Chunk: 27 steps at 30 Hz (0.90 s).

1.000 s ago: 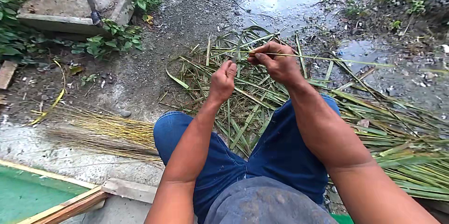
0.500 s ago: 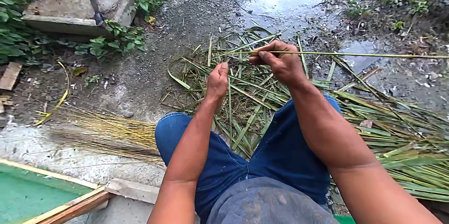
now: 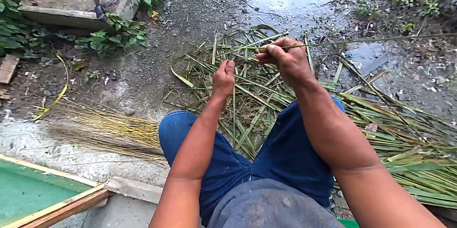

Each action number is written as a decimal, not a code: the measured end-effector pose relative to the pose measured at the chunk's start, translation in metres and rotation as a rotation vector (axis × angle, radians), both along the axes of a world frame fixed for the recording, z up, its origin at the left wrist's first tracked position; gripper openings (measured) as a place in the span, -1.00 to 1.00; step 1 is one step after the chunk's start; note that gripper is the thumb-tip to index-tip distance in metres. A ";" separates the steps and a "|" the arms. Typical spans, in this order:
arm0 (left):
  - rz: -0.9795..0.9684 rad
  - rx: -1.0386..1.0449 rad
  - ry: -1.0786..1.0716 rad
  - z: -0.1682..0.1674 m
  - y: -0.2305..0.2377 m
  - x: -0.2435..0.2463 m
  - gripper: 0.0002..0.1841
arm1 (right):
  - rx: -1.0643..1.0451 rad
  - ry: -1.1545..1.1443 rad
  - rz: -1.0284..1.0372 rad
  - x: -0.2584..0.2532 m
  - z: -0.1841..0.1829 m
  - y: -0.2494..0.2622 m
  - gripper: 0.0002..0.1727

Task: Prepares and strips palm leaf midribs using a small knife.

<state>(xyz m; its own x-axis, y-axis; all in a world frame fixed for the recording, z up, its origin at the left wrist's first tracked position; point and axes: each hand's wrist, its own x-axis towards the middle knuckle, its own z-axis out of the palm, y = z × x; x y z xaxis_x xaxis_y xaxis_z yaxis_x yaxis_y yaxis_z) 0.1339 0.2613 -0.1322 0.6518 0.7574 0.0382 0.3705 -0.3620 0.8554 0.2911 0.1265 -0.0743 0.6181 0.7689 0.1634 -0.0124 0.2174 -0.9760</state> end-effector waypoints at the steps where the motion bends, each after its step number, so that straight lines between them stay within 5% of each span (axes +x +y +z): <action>1: 0.049 -0.091 0.043 0.000 0.008 -0.001 -0.45 | 0.017 0.019 -0.008 0.002 0.002 -0.002 -0.88; 6: -0.021 -0.010 0.000 0.014 -0.003 -0.002 -0.49 | 0.017 0.031 0.008 0.004 0.002 -0.002 -0.88; 10: 0.080 -0.212 0.065 -0.004 0.020 -0.002 -0.42 | 0.051 0.043 0.004 0.007 0.001 -0.005 -0.87; 15: -0.025 -0.025 0.023 0.018 0.003 -0.005 -0.48 | 0.049 -0.020 0.028 0.007 0.000 -0.005 -0.87; 27: 0.050 -0.319 -0.003 0.010 0.012 -0.005 -0.45 | 0.035 -0.081 0.067 0.002 0.001 -0.004 -0.85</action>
<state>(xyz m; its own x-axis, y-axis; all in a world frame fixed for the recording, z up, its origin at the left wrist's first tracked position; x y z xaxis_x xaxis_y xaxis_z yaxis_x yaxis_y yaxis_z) 0.1290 0.2732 -0.1226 0.6137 0.7627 -0.2042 0.3781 -0.0569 0.9240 0.2933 0.1225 -0.0738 0.5487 0.8012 0.2386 0.0509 0.2529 -0.9662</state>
